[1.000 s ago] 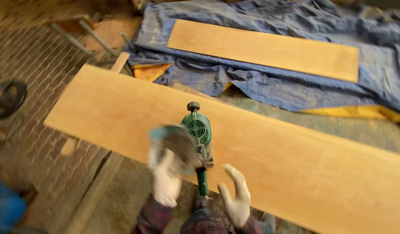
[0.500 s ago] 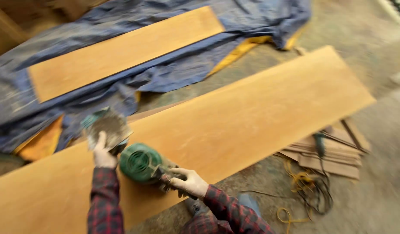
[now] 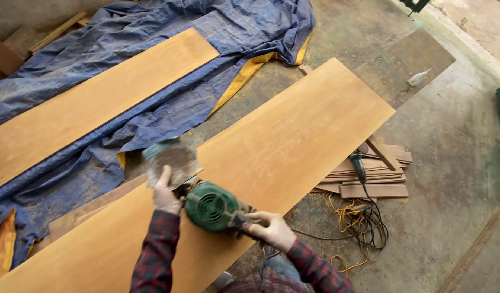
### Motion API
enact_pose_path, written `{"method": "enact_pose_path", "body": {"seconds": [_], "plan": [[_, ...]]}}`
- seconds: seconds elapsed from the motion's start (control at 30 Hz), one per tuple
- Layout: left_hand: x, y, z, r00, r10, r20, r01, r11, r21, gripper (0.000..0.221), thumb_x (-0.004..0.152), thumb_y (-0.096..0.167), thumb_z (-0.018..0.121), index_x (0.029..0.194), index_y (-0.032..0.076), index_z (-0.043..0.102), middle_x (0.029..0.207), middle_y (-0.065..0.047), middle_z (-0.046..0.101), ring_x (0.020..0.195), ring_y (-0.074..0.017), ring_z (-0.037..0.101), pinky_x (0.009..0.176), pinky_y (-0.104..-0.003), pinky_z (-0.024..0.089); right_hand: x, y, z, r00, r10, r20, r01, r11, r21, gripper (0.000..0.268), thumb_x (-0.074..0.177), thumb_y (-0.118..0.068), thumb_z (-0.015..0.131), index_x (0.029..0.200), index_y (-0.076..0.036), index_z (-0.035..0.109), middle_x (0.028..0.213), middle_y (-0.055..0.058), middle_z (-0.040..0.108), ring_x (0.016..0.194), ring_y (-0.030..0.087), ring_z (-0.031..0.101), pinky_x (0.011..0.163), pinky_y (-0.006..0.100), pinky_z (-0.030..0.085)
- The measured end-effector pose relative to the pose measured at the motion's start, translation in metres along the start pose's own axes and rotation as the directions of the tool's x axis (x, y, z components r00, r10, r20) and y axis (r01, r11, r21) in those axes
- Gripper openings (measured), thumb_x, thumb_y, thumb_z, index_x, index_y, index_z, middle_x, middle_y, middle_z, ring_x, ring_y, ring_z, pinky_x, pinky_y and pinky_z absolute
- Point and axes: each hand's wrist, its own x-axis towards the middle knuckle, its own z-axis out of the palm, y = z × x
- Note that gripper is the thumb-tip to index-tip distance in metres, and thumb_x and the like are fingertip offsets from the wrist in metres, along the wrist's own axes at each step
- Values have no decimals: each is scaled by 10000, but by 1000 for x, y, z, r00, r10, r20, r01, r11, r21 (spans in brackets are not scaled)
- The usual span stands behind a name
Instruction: The person sands large plywood panels laid on low supports. They push a green electric orbital sander along the panel surface with one hand while holding a sanding block in the other, then set the sander down and hand-sand the panel surface with the block, then resume machine sanding along the board.
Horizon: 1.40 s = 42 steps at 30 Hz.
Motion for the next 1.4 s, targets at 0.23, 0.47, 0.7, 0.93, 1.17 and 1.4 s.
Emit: {"method": "enact_pose_path", "body": {"seconds": [0.23, 0.47, 0.7, 0.93, 1.17, 1.4], "plan": [[83, -147, 144, 989, -41, 142, 41, 999, 3, 341, 1009, 144, 613, 1339, 56, 592, 1156, -82, 702, 958, -222, 716, 811, -372, 610, 18, -6, -162, 967, -41, -250, 50, 998, 30, 556, 828, -324, 742, 1268, 9, 670, 839, 115, 749, 551, 115, 629, 453, 270, 481], [139, -247, 255, 984, -55, 167, 48, 998, 45, 352, 971, 110, 639, 1309, 22, 597, 1165, -81, 697, 1004, -225, 703, 842, -378, 604, 64, 24, -308, 971, -31, -236, 22, 999, -42, 718, 752, -287, 721, 1404, -31, 566, 905, 159, 735, 632, 172, 669, 548, 313, 549], [178, -268, 299, 963, -264, -50, 268, 931, 249, 417, 977, 194, 697, 1350, 29, 608, 1193, -126, 706, 991, -249, 692, 814, -387, 582, 84, -30, -327, 952, -224, -206, 137, 920, -366, 823, 649, -198, 888, 1369, 10, 550, 1264, 123, 716, 1153, 172, 674, 996, 310, 511], [191, -279, 296, 979, -185, 86, 156, 952, 263, 506, 928, 204, 719, 1394, 70, 572, 1252, -97, 688, 1045, -220, 694, 874, -374, 597, 80, -55, -299, 937, -25, -349, -129, 902, -412, 700, 655, -257, 872, 1292, -80, 643, 1038, 111, 788, 930, 178, 753, 865, 320, 582], [168, -257, 330, 956, -244, 163, -80, 317, 945, 528, 972, 493, 638, 1373, 149, 626, 1068, -161, 758, 1007, -320, 707, 923, -401, 531, 80, -29, -271, 901, 1, -433, -177, 913, -367, 641, 632, -322, 895, 1191, -87, 689, 939, 65, 799, 842, 191, 761, 791, 337, 585], [162, -239, 328, 946, -211, 247, -226, 119, 967, 429, 970, 518, 524, 1293, 293, 693, 874, -130, 778, 875, -328, 742, 829, -421, 540, 79, -29, -253, 825, -59, -562, -223, 879, -421, 671, 619, -391, 909, 1193, -107, 710, 936, 75, 803, 839, 208, 782, 785, 349, 595]]}}
